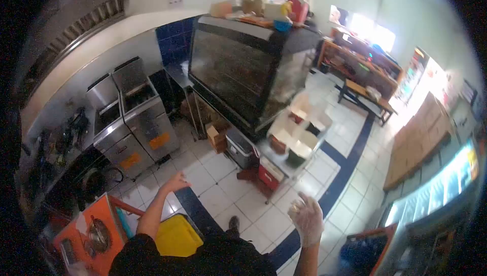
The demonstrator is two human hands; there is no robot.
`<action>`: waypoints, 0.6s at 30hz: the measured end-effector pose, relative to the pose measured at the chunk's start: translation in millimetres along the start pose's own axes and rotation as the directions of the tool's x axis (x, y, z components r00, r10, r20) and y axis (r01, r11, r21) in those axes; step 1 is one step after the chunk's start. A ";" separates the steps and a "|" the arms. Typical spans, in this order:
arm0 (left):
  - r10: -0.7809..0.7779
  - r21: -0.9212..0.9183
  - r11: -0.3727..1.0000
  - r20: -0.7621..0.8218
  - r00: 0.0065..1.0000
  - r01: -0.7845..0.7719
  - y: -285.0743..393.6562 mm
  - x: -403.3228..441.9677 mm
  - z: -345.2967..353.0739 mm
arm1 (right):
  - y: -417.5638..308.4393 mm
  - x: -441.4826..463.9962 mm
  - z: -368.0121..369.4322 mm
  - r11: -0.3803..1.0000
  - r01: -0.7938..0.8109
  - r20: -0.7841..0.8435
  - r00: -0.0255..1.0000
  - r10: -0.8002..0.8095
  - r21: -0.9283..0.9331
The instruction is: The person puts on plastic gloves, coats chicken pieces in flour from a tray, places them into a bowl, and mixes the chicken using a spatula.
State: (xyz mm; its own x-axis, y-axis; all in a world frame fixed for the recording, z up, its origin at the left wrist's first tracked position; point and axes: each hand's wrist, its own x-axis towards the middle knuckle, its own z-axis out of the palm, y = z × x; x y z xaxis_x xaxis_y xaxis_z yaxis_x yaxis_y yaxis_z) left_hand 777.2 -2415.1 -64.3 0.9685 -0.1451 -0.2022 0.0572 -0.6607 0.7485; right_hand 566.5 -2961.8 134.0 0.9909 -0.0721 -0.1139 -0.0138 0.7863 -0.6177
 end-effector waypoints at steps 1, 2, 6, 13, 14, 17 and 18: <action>0.123 0.062 0.991 -0.026 0.992 -0.121 17.4 44.4 -20.8 | 1.3 23.0 5.3 0.996 0.084 -0.067 0.994 -0.081 0.036; 0.243 0.131 0.963 -0.041 0.969 -0.235 34.6 89.7 -40.1 | 2.5 46.1 10.6 0.983 0.171 -0.133 0.978 -0.162 0.062; 0.367 0.151 0.920 -0.007 0.930 -0.361 206.5 223.3 -145.1 | -20.2 100.9 -23.7 0.947 0.200 0.035 0.976 -0.215 0.251; 0.822 0.585 0.528 -0.170 0.544 -0.616 420.9 488.5 -285.1 | -41.2 144.5 -14.5 0.293 0.073 -0.029 0.988 -0.151 0.953; 0.828 0.626 0.523 -0.212 0.519 -0.578 442.7 511.5 -295.9 | -46.6 150.8 -10.9 -0.137 -0.099 0.087 0.992 -0.094 0.986; 0.859 0.726 0.471 -0.248 0.448 -0.502 489.0 585.6 -329.2 | -47.5 181.7 2.8 -0.496 -0.244 0.202 0.970 -0.137 0.833; 0.875 0.767 0.443 -0.257 0.410 -0.464 493.9 610.1 -339.2 | -45.2 194.6 3.9 -0.384 -0.196 0.137 0.975 -0.176 0.902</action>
State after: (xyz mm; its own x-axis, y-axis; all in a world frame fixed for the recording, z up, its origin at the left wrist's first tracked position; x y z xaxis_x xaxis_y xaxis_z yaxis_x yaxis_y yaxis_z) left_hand 1478.5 -2580.2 396.3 0.5097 -0.4480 0.7345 -0.6100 -0.7902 -0.0587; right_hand 760.4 -3009.0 142.9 0.9867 -0.1247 0.1046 -0.0683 0.2664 0.9614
